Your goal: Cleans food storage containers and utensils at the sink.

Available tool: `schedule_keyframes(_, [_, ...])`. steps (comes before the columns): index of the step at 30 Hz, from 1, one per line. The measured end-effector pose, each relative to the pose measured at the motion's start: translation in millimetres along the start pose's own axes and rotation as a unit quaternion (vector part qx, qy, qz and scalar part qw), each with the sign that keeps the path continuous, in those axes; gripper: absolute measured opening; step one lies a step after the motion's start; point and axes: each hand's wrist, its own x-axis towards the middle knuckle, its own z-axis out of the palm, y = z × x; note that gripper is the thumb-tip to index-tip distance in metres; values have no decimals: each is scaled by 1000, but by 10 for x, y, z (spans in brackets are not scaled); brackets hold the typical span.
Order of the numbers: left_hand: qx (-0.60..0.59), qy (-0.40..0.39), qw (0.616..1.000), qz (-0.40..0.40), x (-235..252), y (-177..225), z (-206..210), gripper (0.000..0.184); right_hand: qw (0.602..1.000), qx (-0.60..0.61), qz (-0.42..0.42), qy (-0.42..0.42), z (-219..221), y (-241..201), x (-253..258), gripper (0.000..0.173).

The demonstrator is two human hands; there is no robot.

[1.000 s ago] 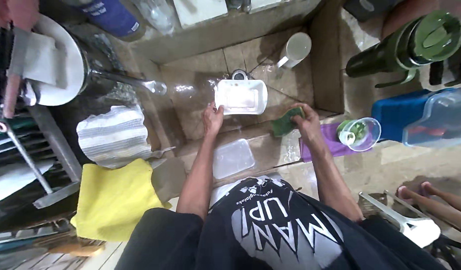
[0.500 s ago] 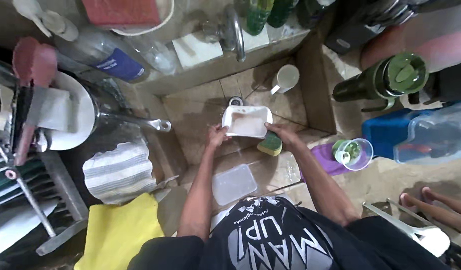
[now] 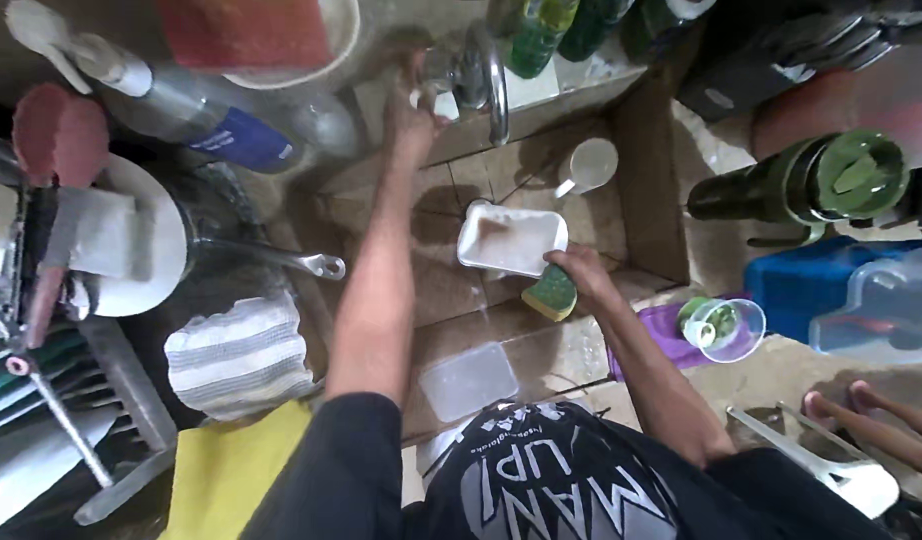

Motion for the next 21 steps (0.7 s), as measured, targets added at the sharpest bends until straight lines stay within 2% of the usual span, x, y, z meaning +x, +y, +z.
schedule_keyframes(2, [-55, -53, 996, -40, 186, 114, -29, 45, 1000, 11, 3, -1, -40, 57, -60, 19])
schedule_keyframes(6, [-44, -92, 993, -55, 255, 145, -136, 43, 1000, 15, 21, -16, -98, 122, -200, 28])
schedule_keyframes(10, [-1, -30, 996, -78, 222, 295, -61, 36, 998, 47, 32, -3, -2, 85, -141, 22])
schedule_keyframes(13, [108, 43, 992, -41, 211, 254, 49, 41, 996, 79, 25, 18, 87, 88, 7, 13])
schedule_keyframes(15, [155, 105, 982, -20, -43, 61, 173, 49, 997, 68, 14, 22, 94, 137, 80, 14])
schedule_keyframes(17, [155, 115, 980, -37, -449, -355, 365, 48, 998, 62, -1, 23, 106, 180, 141, 15])
schedule_keyframes(19, [153, 52, 983, -89, -822, -914, 564, 44, 999, 44, -18, 27, 133, 221, 197, 16])
schedule_keyframes(21, [148, -40, 979, -132, -996, -1361, 683, 39, 999, 12, -38, 31, 175, 205, 246, 17])
